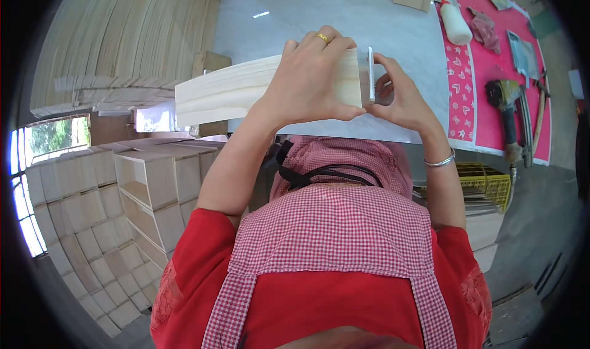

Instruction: Assembling wooden box frames by applying glue and using a pneumatic nail gun to secure slats together.

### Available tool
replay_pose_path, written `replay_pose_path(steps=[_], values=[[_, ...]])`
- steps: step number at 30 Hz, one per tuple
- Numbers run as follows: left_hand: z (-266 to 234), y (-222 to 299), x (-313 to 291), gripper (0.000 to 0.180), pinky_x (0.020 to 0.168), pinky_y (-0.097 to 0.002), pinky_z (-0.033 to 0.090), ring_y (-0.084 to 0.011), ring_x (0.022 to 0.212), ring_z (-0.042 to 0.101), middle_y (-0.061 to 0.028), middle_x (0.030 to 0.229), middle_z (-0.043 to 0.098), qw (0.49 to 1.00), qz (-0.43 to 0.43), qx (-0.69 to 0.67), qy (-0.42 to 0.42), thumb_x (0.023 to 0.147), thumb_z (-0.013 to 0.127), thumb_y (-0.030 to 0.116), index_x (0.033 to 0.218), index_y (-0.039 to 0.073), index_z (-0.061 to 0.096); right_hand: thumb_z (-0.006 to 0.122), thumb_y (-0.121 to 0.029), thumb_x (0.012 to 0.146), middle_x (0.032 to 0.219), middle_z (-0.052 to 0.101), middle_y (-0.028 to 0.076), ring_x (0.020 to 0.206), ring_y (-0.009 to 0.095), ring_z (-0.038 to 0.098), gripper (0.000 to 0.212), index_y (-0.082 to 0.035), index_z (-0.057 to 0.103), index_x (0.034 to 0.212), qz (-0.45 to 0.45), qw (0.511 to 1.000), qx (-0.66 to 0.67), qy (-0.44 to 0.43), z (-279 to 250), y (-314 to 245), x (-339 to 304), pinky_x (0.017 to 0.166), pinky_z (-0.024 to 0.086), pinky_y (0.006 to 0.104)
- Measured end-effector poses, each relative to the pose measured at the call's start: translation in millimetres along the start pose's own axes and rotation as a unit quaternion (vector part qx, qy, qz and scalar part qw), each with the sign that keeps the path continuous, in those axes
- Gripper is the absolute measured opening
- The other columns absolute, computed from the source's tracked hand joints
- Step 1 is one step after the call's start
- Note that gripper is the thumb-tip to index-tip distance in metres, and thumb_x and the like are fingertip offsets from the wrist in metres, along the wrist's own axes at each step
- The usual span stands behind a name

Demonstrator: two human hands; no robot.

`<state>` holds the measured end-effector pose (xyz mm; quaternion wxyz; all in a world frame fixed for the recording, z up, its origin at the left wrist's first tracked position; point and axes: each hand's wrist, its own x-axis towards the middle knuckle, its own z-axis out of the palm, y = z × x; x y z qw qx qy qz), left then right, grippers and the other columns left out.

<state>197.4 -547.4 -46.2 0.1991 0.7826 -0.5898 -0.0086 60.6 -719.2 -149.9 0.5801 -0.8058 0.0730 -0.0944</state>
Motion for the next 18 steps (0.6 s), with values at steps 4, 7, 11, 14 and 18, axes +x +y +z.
replay_pose_path(steps=[4, 7, 11, 14, 18], values=[[1.0, -2.7, 2.1, 0.085, 0.089, -0.0394, 0.039, -0.0299, 0.106, 0.056, -0.0109, 0.115, 0.056, 0.999, -0.01, -0.024, -0.022, 0.052, 0.088, 0.037, 0.123, 0.004, 0.057, 0.085, -0.011, 0.063, 0.126, 0.053, 0.012, 0.084, 0.021, 0.06, 0.09, -0.003, 0.041, 0.141, -0.011, 1.0, 0.007, 0.003, 4.1, 0.8, 1.9, 0.075, 0.054, 0.0329], [3.4, -2.3, 9.8, 0.085, 0.089, -0.0394, 0.039, -0.0297, 0.107, 0.056, -0.0109, 0.116, 0.056, 0.999, -0.008, -0.032, -0.031, 0.052, 0.088, 0.038, 0.123, 0.004, 0.056, 0.085, -0.012, 0.063, 0.126, 0.053, 0.012, 0.084, 0.022, 0.06, 0.09, -0.003, 0.041, 0.141, -0.014, 1.0, 0.004, 0.004, 2.0, 2.3, 1.3, 0.076, 0.054, 0.0337], [7.0, -4.2, 18.7, 0.086, 0.09, -0.0399, 0.039, -0.0297, 0.107, 0.057, -0.0109, 0.116, 0.056, 0.998, -0.001, -0.042, -0.043, 0.052, 0.088, 0.038, 0.124, 0.004, 0.056, 0.085, -0.013, 0.063, 0.125, 0.053, 0.013, 0.082, 0.023, 0.06, 0.091, -0.003, 0.04, 0.141, -0.029, 1.0, 0.002, 0.01, 2.3, 2.1, -0.1, 0.076, 0.054, 0.0346], [7.6, -5.8, 22.7, 0.086, 0.091, -0.0403, 0.04, -0.03, 0.107, 0.057, -0.011, 0.116, 0.056, 0.998, 0.007, -0.046, -0.05, 0.052, 0.088, 0.038, 0.124, 0.003, 0.055, 0.085, -0.013, 0.063, 0.124, 0.053, 0.014, 0.081, 0.024, 0.06, 0.091, -0.004, 0.04, 0.142, -0.044, 0.999, -0.005, 0.01, 2.7, 3.6, -0.3, 0.075, 0.054, 0.0349], [8.8, -6.6, 25.0, 0.087, 0.09, -0.0409, 0.04, -0.0305, 0.107, 0.057, -0.0114, 0.116, 0.056, 0.997, 0.016, -0.054, -0.05, 0.051, 0.088, 0.039, 0.124, 0.004, 0.056, 0.085, -0.015, 0.064, 0.124, 0.053, 0.014, 0.081, 0.025, 0.06, 0.092, -0.005, 0.039, 0.143, -0.049, 0.999, -0.01, 0.014, 2.7, 3.8, -1.1, 0.075, 0.054, 0.0352]])
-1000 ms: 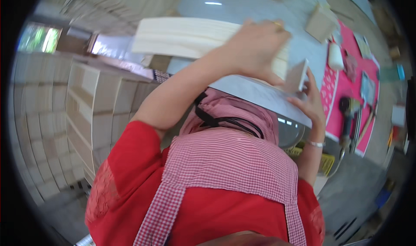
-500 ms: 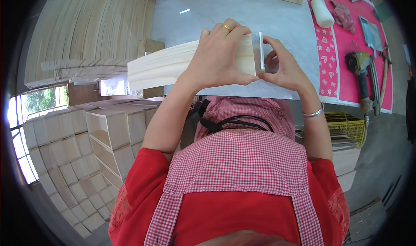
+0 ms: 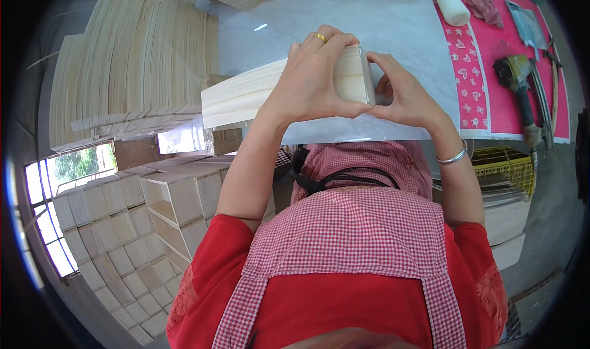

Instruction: Assembling wooden box frames by applying glue and using a pneumatic nail gun to secure slats together.

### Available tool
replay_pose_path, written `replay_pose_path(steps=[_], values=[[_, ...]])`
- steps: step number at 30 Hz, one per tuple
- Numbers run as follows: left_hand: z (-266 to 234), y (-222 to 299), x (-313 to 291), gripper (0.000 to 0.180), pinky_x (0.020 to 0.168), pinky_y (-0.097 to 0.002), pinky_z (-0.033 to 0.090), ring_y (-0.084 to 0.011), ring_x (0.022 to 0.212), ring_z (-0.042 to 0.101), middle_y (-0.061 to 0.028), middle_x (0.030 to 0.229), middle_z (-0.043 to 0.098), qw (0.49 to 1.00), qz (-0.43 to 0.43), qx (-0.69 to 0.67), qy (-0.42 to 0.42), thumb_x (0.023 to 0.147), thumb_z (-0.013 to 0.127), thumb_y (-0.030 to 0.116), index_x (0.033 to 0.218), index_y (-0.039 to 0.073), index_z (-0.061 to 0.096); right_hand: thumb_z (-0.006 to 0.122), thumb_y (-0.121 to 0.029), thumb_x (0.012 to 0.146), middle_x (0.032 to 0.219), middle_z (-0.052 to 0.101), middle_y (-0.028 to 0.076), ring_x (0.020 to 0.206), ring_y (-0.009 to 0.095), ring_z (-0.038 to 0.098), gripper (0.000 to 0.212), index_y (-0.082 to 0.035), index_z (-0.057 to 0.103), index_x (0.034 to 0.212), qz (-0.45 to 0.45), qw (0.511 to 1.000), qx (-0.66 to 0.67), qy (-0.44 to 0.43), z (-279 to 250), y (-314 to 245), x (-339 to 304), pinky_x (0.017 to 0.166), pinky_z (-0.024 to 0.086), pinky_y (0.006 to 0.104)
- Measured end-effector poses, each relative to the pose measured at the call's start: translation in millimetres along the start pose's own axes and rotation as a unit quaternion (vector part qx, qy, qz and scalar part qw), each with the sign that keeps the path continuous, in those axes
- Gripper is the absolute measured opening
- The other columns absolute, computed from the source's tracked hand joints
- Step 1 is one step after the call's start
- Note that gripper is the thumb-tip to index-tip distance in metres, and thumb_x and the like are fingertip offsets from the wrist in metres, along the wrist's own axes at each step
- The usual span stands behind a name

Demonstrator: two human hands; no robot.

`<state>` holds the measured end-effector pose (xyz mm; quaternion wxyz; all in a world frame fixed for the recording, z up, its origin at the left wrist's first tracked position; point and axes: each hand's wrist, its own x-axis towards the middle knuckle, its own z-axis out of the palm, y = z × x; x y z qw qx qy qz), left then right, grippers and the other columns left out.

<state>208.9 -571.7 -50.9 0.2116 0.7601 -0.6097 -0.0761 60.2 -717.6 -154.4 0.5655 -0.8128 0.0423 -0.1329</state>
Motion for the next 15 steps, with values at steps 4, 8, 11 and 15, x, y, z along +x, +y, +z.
replay_pose_path(steps=[4, 8, 11, 15], values=[[2.9, -1.3, 1.2, 0.089, 0.087, -0.0411, 0.039, -0.0306, 0.107, 0.056, -0.0115, 0.115, 0.057, 1.0, 0.004, -0.01, 0.003, 0.049, 0.089, 0.041, 0.123, 0.004, 0.056, 0.085, -0.016, 0.064, 0.125, 0.053, 0.014, 0.08, 0.025, 0.06, 0.092, -0.006, 0.039, 0.143, -0.002, 1.0, 0.005, -0.001, 0.4, 2.0, 0.1, 0.074, 0.054, 0.0354], [4.1, -1.9, 1.8, 0.089, 0.087, -0.0407, 0.039, -0.0304, 0.107, 0.056, -0.0114, 0.115, 0.057, 1.0, 0.007, -0.011, 0.002, 0.048, 0.088, 0.041, 0.123, 0.004, 0.057, 0.085, -0.017, 0.065, 0.126, 0.052, 0.014, 0.079, 0.025, 0.06, 0.091, -0.005, 0.039, 0.143, 0.003, 1.0, -0.004, -0.002, 0.6, 1.6, 0.1, 0.074, 0.054, 0.035], [4.2, -1.8, 2.0, 0.089, 0.087, -0.0405, 0.039, -0.0304, 0.107, 0.056, -0.0114, 0.115, 0.057, 1.0, 0.007, -0.009, -0.001, 0.048, 0.088, 0.041, 0.123, 0.004, 0.057, 0.084, -0.017, 0.065, 0.126, 0.052, 0.014, 0.079, 0.025, 0.06, 0.091, -0.005, 0.039, 0.143, -0.001, 1.0, -0.003, -0.003, 0.8, 0.5, 0.5, 0.073, 0.054, 0.0349], [4.7, -2.7, 1.6, 0.089, 0.087, -0.0404, 0.039, -0.0302, 0.107, 0.056, -0.0114, 0.115, 0.057, 1.0, 0.005, -0.009, -0.002, 0.048, 0.088, 0.041, 0.123, 0.004, 0.057, 0.084, -0.018, 0.066, 0.126, 0.052, 0.014, 0.079, 0.025, 0.06, 0.09, -0.004, 0.039, 0.142, -0.008, 1.0, -0.004, -0.001, 0.8, 2.4, 1.3, 0.073, 0.054, 0.0347]])
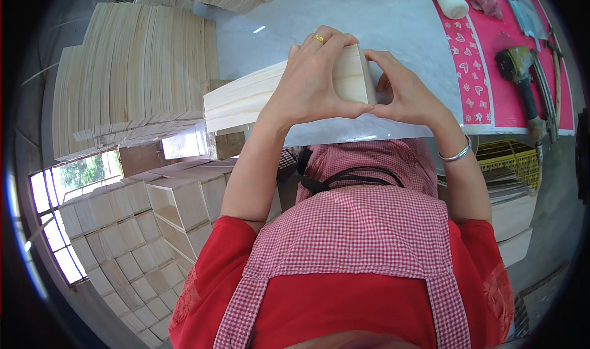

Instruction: Assembling wooden box frames by applying glue and using a pneumatic nail gun to secure slats together.

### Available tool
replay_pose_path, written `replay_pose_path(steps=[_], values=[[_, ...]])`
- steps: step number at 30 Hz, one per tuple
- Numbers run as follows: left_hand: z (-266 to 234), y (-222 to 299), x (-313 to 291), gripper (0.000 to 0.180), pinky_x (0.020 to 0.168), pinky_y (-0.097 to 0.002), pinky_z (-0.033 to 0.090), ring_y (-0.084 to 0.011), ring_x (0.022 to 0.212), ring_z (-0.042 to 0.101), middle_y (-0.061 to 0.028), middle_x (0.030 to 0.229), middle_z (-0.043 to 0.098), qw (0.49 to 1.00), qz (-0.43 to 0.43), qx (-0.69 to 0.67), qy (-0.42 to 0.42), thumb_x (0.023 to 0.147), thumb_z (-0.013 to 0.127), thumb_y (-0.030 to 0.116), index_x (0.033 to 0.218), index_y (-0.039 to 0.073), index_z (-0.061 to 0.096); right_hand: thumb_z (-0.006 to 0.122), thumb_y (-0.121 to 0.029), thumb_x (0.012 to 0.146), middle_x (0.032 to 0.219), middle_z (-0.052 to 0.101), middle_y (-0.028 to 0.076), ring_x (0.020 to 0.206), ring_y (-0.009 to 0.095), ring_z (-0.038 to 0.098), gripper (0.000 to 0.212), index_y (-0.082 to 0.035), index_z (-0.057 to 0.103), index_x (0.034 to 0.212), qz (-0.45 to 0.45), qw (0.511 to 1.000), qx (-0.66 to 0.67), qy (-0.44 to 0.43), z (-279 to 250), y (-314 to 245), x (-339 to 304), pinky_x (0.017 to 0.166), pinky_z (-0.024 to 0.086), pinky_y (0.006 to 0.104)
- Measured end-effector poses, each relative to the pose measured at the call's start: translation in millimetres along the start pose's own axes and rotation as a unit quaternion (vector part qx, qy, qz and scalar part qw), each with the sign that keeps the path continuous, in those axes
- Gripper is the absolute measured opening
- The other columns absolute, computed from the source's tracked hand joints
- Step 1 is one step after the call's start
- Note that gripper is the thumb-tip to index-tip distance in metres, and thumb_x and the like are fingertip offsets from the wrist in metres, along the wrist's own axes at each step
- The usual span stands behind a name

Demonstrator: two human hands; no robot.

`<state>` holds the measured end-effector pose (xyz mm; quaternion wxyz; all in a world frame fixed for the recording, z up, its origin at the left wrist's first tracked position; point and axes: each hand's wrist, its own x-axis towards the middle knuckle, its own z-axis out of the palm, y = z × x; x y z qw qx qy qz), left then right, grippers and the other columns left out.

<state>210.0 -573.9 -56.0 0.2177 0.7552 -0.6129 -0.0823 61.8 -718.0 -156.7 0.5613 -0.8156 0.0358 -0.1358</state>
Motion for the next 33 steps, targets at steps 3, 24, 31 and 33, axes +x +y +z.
replay_pose_path(steps=[3, 24, 31, 33], values=[[0.3, -0.8, 0.8, 0.088, 0.086, -0.0408, 0.039, -0.0302, 0.107, 0.057, -0.0114, 0.115, 0.057, 1.0, 0.001, 0.002, -0.002, 0.048, 0.088, 0.041, 0.123, 0.004, 0.057, 0.084, -0.017, 0.065, 0.127, 0.052, 0.014, 0.081, 0.024, 0.06, 0.091, -0.004, 0.038, 0.143, 0.002, 1.0, -0.001, -0.001, -0.6, -0.7, -0.2, 0.073, 0.054, 0.0344], [4.7, -3.3, 0.2, 0.089, 0.084, -0.0421, 0.04, -0.0303, 0.105, 0.057, -0.0106, 0.115, 0.057, 1.0, 0.008, 0.007, 0.002, 0.049, 0.089, 0.042, 0.122, 0.004, 0.056, 0.078, -0.006, 0.071, 0.131, 0.052, 0.014, 0.094, 0.026, 0.06, 0.078, -0.004, 0.045, 0.142, -0.045, 0.984, -0.013, 0.171, 31.3, -23.0, -31.0, 0.081, 0.052, 0.0336], [1.7, -0.2, 3.0, 0.084, 0.091, -0.0428, 0.046, -0.0339, 0.103, 0.057, -0.0139, 0.115, 0.056, 1.0, 0.0, 0.005, -0.014, 0.052, 0.091, 0.036, 0.121, 0.002, 0.056, 0.072, 0.003, 0.073, 0.121, 0.059, 0.014, 0.099, 0.028, 0.059, 0.051, -0.001, 0.063, 0.123, -0.075, 0.946, -0.031, 0.313, 68.7, -47.7, -51.1, 0.082, 0.05, 0.0344], [3.0, -2.1, 3.0, 0.085, 0.09, -0.0427, 0.044, -0.0329, 0.105, 0.056, -0.0127, 0.115, 0.056, 1.0, 0.001, 0.003, -0.015, 0.051, 0.091, 0.038, 0.121, 0.003, 0.056, 0.071, 0.007, 0.072, 0.116, 0.062, 0.014, 0.097, 0.028, 0.059, 0.045, -0.001, 0.067, 0.117, -0.09, 0.933, -0.037, 0.346, 71.8, -41.8, -47.1, 0.081, 0.049, 0.0345]])
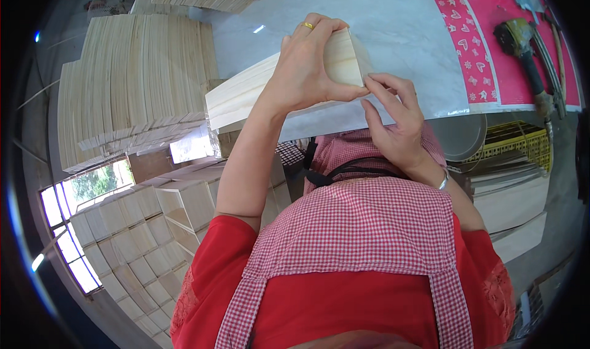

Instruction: Assembling wooden box frames by applying glue and using a pneumatic nail gun to secure slats together.

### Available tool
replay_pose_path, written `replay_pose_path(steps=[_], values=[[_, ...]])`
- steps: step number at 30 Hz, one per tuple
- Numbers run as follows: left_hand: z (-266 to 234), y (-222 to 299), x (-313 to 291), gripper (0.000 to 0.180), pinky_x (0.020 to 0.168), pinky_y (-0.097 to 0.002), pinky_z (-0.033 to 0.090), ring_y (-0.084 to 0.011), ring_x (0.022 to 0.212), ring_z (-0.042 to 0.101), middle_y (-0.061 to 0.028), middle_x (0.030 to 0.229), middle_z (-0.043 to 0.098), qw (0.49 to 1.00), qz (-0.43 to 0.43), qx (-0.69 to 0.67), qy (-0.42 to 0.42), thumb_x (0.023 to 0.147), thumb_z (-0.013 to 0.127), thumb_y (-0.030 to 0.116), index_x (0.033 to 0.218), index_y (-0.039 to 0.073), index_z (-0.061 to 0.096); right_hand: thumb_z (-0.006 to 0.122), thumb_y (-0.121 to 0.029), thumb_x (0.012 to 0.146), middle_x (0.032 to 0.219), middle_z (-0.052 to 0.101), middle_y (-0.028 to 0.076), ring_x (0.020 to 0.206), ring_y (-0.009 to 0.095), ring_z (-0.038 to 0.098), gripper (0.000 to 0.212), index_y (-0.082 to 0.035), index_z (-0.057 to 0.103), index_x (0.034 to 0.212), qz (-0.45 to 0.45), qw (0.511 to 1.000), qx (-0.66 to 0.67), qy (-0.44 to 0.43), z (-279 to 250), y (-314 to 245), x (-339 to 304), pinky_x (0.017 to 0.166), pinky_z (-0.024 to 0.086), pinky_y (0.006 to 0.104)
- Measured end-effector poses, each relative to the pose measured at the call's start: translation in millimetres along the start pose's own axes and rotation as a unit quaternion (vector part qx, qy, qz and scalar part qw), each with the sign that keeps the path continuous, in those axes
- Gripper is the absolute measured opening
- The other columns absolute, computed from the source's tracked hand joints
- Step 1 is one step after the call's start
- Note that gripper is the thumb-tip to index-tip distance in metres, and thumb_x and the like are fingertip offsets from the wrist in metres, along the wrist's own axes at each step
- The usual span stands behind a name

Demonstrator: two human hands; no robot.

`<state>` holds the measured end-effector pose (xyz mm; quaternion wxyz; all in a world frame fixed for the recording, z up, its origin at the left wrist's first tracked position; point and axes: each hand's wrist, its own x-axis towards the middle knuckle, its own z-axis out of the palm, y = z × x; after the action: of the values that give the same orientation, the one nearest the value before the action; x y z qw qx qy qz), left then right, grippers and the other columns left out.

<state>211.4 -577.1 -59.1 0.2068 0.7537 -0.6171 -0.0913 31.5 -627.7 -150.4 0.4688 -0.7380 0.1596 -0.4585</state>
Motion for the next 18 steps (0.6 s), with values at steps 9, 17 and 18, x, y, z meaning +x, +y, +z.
replay_pose_path(steps=[9, 17, 18], values=[[2.0, -1.5, -0.8, 0.089, 0.088, -0.0435, 0.04, -0.0316, 0.108, 0.055, -0.0117, 0.115, 0.056, 1.0, -0.009, -0.006, 0.002, 0.049, 0.09, 0.041, 0.122, 0.004, 0.056, 0.069, 0.01, 0.071, 0.112, 0.063, 0.015, 0.094, 0.029, 0.058, 0.044, -0.001, 0.068, 0.113, -0.084, 0.995, -0.04, 0.038, 4.3, 15.2, 4.0, 0.08, 0.048, 0.0352], [0.7, 1.6, -0.2, 0.087, 0.09, -0.0429, 0.044, -0.0326, 0.105, 0.056, -0.013, 0.114, 0.055, 1.0, -0.017, -0.004, -0.004, 0.048, 0.091, 0.036, 0.12, 0.003, 0.056, 0.066, -0.011, 0.075, 0.137, 0.051, 0.021, 0.125, 0.037, 0.051, 0.073, 0.001, 0.041, 0.143, 0.043, 0.972, 0.215, -0.084, -7.3, 12.3, 43.9, 0.106, 0.04, 0.0413], [0.4, 2.1, 0.1, 0.085, 0.09, -0.0423, 0.047, -0.0329, 0.104, 0.056, -0.0133, 0.114, 0.055, 1.0, -0.014, 0.003, -0.002, 0.049, 0.091, 0.034, 0.12, 0.003, 0.056, 0.066, -0.013, 0.076, 0.141, 0.048, 0.021, 0.129, 0.036, 0.048, 0.076, 0.001, 0.038, 0.145, 0.036, 0.972, 0.207, -0.101, -7.0, 12.8, 45.7, 0.108, 0.038, 0.041]])
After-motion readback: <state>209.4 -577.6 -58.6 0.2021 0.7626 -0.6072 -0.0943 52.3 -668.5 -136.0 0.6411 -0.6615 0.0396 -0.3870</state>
